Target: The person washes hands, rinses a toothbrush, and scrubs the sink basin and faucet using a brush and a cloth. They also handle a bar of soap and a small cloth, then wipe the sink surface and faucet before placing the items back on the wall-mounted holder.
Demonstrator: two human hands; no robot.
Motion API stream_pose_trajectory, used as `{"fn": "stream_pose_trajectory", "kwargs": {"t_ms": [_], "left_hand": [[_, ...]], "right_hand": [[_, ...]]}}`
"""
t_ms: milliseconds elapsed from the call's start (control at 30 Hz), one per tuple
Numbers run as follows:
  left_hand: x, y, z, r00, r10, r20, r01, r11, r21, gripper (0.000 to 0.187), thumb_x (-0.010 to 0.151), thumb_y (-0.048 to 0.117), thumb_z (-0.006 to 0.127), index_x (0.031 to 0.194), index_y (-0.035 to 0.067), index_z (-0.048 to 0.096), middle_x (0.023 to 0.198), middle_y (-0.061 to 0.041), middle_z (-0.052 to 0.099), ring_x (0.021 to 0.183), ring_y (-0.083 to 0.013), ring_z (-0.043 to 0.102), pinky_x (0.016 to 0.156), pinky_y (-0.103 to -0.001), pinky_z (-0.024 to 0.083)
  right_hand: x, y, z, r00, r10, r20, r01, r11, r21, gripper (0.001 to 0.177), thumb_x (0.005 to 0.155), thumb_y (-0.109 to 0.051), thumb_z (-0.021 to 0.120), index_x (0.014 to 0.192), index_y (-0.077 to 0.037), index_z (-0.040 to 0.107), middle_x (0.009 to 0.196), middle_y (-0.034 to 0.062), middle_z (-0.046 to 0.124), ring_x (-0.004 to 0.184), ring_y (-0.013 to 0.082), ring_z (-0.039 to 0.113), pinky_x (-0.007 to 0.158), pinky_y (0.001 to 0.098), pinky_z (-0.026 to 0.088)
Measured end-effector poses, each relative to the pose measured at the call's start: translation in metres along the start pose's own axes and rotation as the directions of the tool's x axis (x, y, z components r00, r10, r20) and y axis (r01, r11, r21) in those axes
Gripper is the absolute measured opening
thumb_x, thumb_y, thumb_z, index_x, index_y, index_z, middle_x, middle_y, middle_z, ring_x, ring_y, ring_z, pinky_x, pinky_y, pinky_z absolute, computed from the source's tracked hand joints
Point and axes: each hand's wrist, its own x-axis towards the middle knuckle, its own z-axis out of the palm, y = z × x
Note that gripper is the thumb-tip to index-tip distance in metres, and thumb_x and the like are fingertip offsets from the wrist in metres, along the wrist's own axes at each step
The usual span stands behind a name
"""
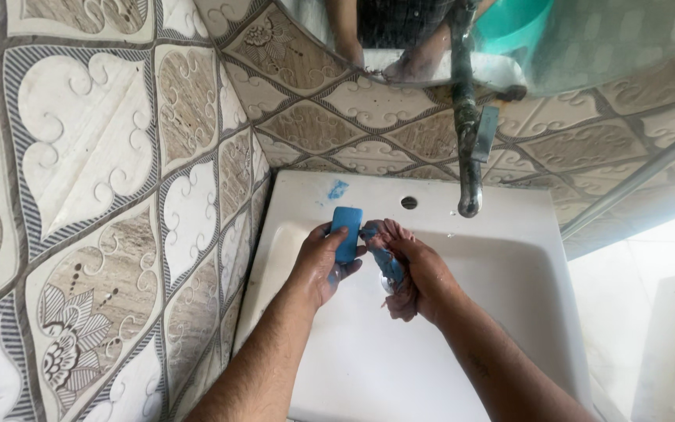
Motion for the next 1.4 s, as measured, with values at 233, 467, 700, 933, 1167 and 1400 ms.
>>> {"fn": "stream_pose_trajectory", "kwargs": {"t_ms": [233, 467, 700, 933, 1167, 1400], "left_hand": [[-0.024, 0.025, 0.005, 0.994, 0.09, 0.068, -0.094, 0.993, 0.064, 0.057, 0.08, 0.024, 0.08, 0.131, 0.012, 0.057, 0.108, -0.006, 0.07, 0.092, -0.0214, 0.068, 0.07, -0.036, 0.054], [-0.064, 0.041, 0.027, 0.987, 0.041, 0.155, -0.078, 0.969, 0.237, 0.061, 0.075, 0.038, 0.085, 0.126, 0.014, 0.062, 0.107, -0.004, 0.075, 0.091, -0.0191, 0.071, 0.073, -0.037, 0.059], [-0.102, 0.035, 0.074, 0.999, 0.03, 0.03, -0.042, 0.82, 0.571, 0.066, 0.074, 0.042, 0.086, 0.127, 0.011, 0.063, 0.109, -0.008, 0.072, 0.091, -0.0206, 0.07, 0.068, -0.039, 0.065], [-0.15, 0.019, 0.121, 0.991, 0.085, -0.106, -0.006, 0.811, 0.585, 0.071, 0.073, 0.036, 0.081, 0.135, 0.013, 0.056, 0.104, -0.006, 0.068, 0.085, -0.015, 0.067, 0.061, -0.036, 0.062], [-0.233, 0.078, 0.147, 0.93, 0.323, -0.174, -0.055, 0.593, 0.804, 0.076, 0.068, 0.03, 0.071, 0.136, 0.006, 0.048, 0.093, -0.01, 0.064, 0.071, -0.016, 0.064, 0.05, -0.034, 0.054], [-0.311, 0.143, 0.187, 0.847, 0.491, -0.204, 0.03, 0.339, 0.94, 0.082, 0.07, 0.028, 0.069, 0.14, 0.001, 0.037, 0.091, -0.011, 0.067, 0.072, -0.0184, 0.068, 0.052, -0.033, 0.055]], "right_hand": [[-0.011, -0.004, 0.004, 0.994, -0.106, 0.033, 0.108, 0.993, -0.043, 0.031, 0.102, -0.034, 0.05, 0.121, -0.01, 0.057, 0.069, 0.0136, 0.059, 0.042, 0.0199, 0.054, 0.036, 0.0383, 0.047], [-0.013, -0.017, -0.009, 0.966, -0.202, 0.16, 0.211, 0.977, -0.038, 0.037, 0.101, -0.032, 0.049, 0.127, -0.011, 0.064, 0.084, 0.007, 0.067, 0.057, 0.0151, 0.057, 0.045, 0.0341, 0.047], [-0.029, -0.033, -0.049, 0.948, -0.092, 0.304, 0.155, 0.97, -0.19, 0.033, 0.103, -0.031, 0.047, 0.124, -0.011, 0.062, 0.079, 0.0101, 0.065, 0.056, 0.0211, 0.059, 0.045, 0.0382, 0.048], [-0.061, -0.041, -0.091, 0.891, -0.059, 0.449, 0.163, 0.967, -0.196, 0.029, 0.099, -0.032, 0.049, 0.109, -0.009, 0.065, 0.07, 0.0069, 0.06, 0.05, 0.0194, 0.053, 0.043, 0.0374, 0.044], [-0.103, -0.069, -0.08, 0.868, -0.127, 0.481, 0.145, 0.989, -0.001, 0.026, 0.096, -0.02, 0.053, 0.112, -0.003, 0.065, 0.083, 0.0066, 0.069, 0.072, 0.0154, 0.062, 0.064, 0.0301, 0.05], [-0.161, -0.112, -0.044, 0.816, -0.143, 0.56, 0.197, 0.98, -0.037, 0.019, 0.094, -0.029, 0.056, 0.098, -0.01, 0.06, 0.067, 0.0049, 0.055, 0.048, 0.0166, 0.047, 0.042, 0.0344, 0.037]]}}
